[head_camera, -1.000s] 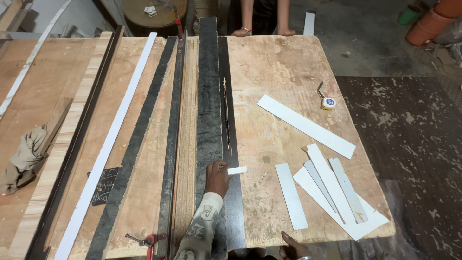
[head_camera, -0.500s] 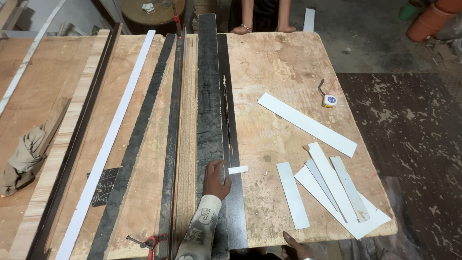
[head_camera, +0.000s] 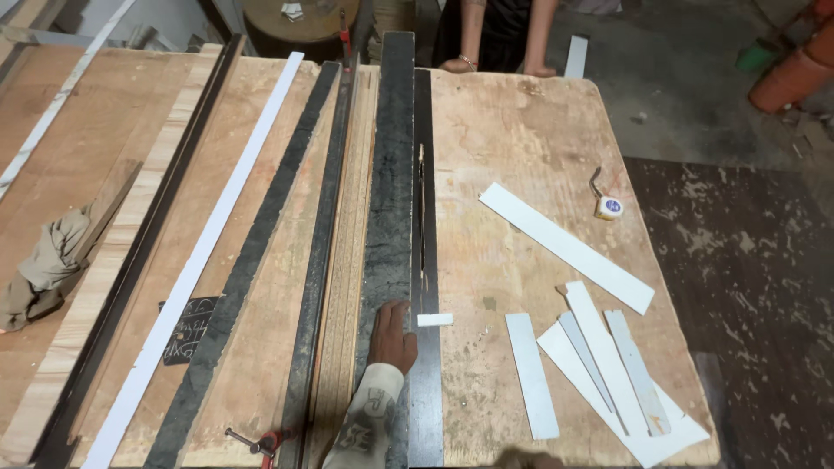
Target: The person measures a stack of square tiles with a tape measure, then moves to a table saw to cut white plastic strips. They return to the floor to place the cut strips on the tiles, repeating the measuring and cutting cycle.
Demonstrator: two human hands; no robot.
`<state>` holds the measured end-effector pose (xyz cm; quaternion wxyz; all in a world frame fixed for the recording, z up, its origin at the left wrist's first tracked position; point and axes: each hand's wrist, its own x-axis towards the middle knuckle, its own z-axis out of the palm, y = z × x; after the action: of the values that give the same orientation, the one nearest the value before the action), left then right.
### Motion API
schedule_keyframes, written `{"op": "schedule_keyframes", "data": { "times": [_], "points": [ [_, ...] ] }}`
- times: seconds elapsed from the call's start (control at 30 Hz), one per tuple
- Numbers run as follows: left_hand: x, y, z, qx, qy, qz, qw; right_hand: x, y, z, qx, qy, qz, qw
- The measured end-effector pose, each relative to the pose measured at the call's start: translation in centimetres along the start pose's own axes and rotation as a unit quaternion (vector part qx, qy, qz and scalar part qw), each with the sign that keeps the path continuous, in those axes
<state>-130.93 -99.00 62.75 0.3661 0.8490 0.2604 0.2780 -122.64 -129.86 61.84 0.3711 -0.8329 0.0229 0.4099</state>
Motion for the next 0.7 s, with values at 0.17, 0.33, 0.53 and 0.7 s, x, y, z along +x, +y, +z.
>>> {"op": "schedule_keyframes", "data": {
  "times": [0.17,0.33,0.53,0.7],
  "points": [
    [-0.1,-0.1,0.4,0.080,-0.006,0.005,0.997,1.4,-8.1,0.9,-0.169,0.004,-0.272,0.947],
    [-0.1,-0.1,0.5,0.119,0.007,0.011,0.993,6.8,-15.3,4.5,-0.262,0.069,-0.517,0.812],
    [0.0,-0.2,0.6,0.126,0.025,0.020,0.992,9.9,-17.1,6.2,-0.243,0.060,-0.571,0.782],
    [0.0,-0.5,0.8,0.132,0.012,0.021,0.991,12.0,-17.8,6.2,-0.241,0.025,-0.601,0.762]
  ]
}}
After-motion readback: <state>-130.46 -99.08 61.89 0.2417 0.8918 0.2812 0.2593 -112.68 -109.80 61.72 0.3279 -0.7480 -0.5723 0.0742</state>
